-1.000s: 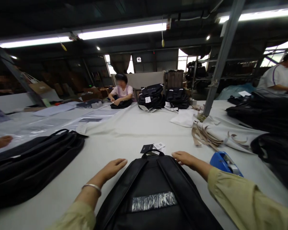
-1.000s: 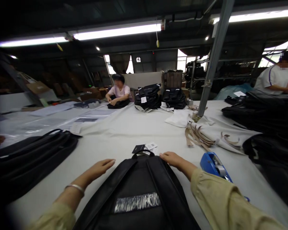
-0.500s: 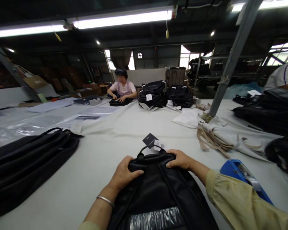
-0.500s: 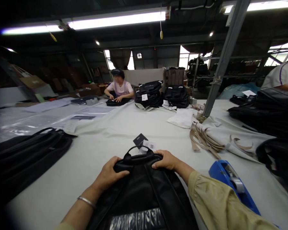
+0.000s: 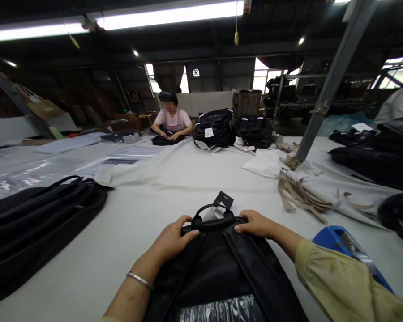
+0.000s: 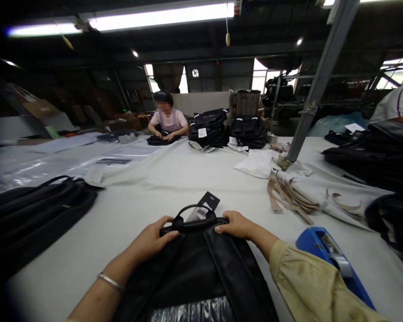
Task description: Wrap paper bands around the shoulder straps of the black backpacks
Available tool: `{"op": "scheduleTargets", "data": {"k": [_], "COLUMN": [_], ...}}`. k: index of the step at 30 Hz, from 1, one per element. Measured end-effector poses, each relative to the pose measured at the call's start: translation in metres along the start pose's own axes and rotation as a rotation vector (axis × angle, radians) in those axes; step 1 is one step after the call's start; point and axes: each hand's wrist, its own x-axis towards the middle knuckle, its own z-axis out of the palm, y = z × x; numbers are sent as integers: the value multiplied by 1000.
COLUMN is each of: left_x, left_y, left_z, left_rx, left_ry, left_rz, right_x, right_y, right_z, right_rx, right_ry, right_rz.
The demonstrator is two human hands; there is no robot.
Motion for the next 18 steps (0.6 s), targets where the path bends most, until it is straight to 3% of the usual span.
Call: {"op": "scheduleTargets", "data": {"k": [4,8,10,12,14,18], "left_x": [23,38,40,40,39,19], "left_y": [-17,-29,-32,-32,-24,27], "left_z": [23,33,34,34,29,6], "left_rx": [142,160,163,176,208,454], "left_ry": [-100,-150,-147,-132,-112,-70], "left_rz": [-177,-243,-268,-282,-289,-285], "right_x": [8,2,-6,-16,-26,-37], "right_y": [21,6,-12,-25,-28,-15], "right_z": [23,25,24,32,48,77], "right_rx": [-172,-409,-523,-574,-595,-626], "right_ry": [117,92,151,148,32,-100], "right_rz": [86,161,50,-178,-334,-315]}}
